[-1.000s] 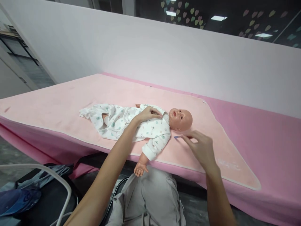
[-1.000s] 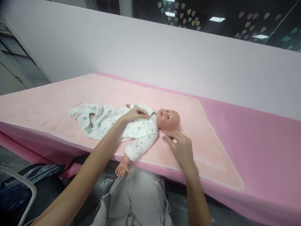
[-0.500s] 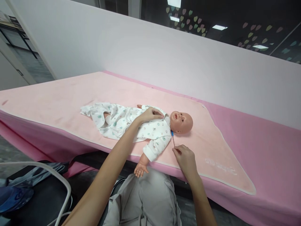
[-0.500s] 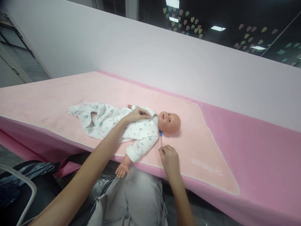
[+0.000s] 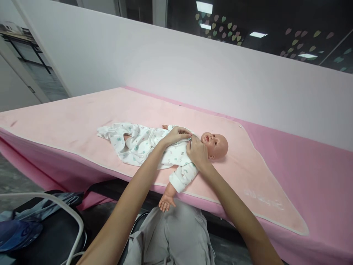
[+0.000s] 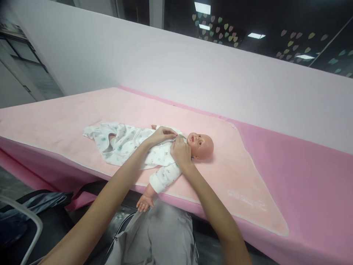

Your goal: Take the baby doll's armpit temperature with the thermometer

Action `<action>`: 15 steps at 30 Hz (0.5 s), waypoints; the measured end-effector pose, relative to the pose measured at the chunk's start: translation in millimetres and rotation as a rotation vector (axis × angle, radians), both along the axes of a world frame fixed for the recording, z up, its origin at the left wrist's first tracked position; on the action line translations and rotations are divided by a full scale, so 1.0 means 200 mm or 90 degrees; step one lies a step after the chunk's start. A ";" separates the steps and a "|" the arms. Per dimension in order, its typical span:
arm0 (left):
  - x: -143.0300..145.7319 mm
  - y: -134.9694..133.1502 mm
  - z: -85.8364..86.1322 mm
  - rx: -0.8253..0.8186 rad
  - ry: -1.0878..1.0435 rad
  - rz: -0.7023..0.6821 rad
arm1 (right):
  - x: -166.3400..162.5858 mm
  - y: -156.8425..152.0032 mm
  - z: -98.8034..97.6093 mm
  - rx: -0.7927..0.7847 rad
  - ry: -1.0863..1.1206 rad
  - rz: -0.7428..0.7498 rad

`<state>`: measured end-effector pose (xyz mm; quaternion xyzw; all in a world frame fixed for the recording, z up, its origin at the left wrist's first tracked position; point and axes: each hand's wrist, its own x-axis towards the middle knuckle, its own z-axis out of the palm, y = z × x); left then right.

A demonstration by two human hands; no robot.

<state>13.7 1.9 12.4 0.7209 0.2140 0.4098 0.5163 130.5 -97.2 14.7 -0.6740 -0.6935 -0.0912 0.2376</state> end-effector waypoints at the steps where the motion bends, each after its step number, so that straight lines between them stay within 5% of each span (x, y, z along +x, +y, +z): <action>1: 0.00 0.00 0.00 -0.011 -0.010 0.008 | 0.00 0.01 -0.03 0.026 0.023 0.010; 5: 0.00 0.01 -0.02 -0.037 -0.024 0.027 | 0.03 0.00 -0.13 0.146 0.150 0.083; 15: -0.01 -0.01 0.00 -0.011 0.007 -0.052 | 0.05 0.01 -0.18 0.224 0.291 0.120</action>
